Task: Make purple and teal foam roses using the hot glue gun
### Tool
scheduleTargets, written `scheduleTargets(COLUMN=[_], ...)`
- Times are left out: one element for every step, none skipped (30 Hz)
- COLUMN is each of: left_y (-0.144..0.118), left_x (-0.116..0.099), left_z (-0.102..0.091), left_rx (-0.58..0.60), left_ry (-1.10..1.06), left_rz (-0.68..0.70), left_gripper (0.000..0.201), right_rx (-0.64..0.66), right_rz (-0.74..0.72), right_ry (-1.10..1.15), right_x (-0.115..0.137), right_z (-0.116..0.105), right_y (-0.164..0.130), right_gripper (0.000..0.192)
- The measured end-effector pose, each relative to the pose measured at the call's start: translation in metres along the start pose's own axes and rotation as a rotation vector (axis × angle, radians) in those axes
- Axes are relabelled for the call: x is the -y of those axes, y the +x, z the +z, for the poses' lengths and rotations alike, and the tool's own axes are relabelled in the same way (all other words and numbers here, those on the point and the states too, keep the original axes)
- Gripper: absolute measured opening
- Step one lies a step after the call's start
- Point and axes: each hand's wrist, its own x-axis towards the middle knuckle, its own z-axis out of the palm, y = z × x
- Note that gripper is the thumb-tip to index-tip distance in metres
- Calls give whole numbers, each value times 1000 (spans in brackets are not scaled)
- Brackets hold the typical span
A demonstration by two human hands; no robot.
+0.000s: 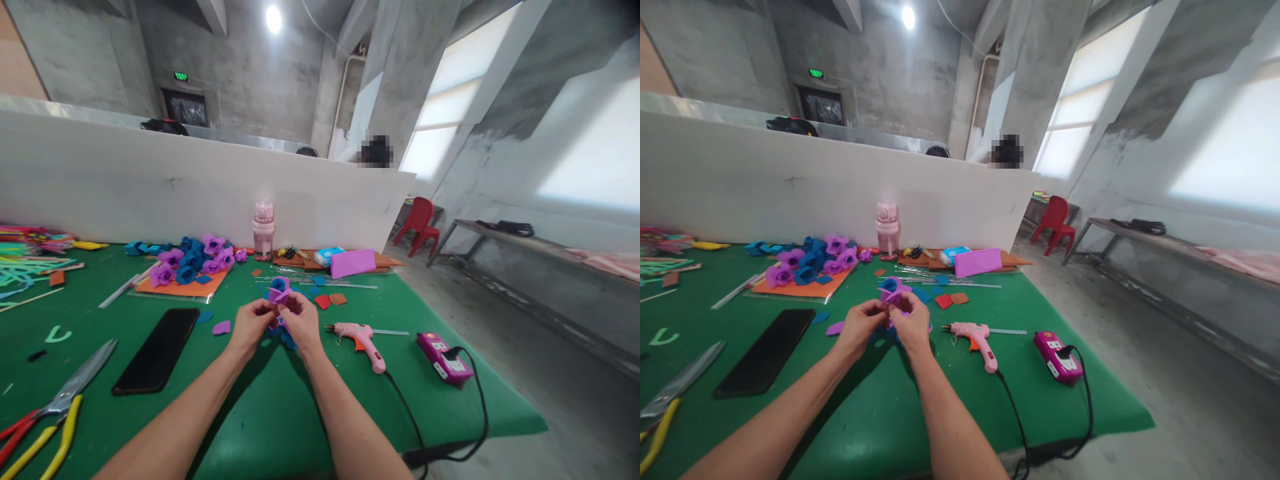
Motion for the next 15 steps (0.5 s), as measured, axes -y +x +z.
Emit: scheduleTargets(left_y=[0,0,0,0,0,-1,-1,-2,-2,-3,-3,-2,-2,0,1], left_x=[0,1,1,1,1,1,0,-1,-2,-3,-5,-6,-8,-9,-9], left_z=[0,0,0,0,0,1,2,3,3,4,4,4,3,2,0], left_rx=[3,3,3,-2,-9,-16,-20,-19,-10,7,28,44,48,39,16], left_ry=[0,1,3,6,10,14,17,23,31,41,49,51,47,37,21], left_rz=[2,2,2,1,-1,-1,-1,-2,-2,-2,-2,-3,-7,-13,-18], left_gripper=[9,8,8,8,7,7,8,9,11,14,17,23,28,32,35], right_rx=[9,21,34,45,53,57,57,55,52,49,42,31,18,7,2], right_rz=[1,7,20,37,56,71,82,88,93,96,99,102,106,112,120], right_ry=[13,41,80,126,173,215,248,270,282,288,290,291,292,296,304], right_x=[0,0,0,-1,-1,-2,-3,-3,-3,-2,-1,0,1,3,4], right_z=[1,1,2,3,3,4,3,3,2,1,-1,-3,-5,-6,-8], right_y=[0,-1,-1,-1,-1,-1,-1,0,0,1,2,3,4,5,5], right_gripper=[11,10,11,12,13,14,15,15,15,16,16,16,17,18,19])
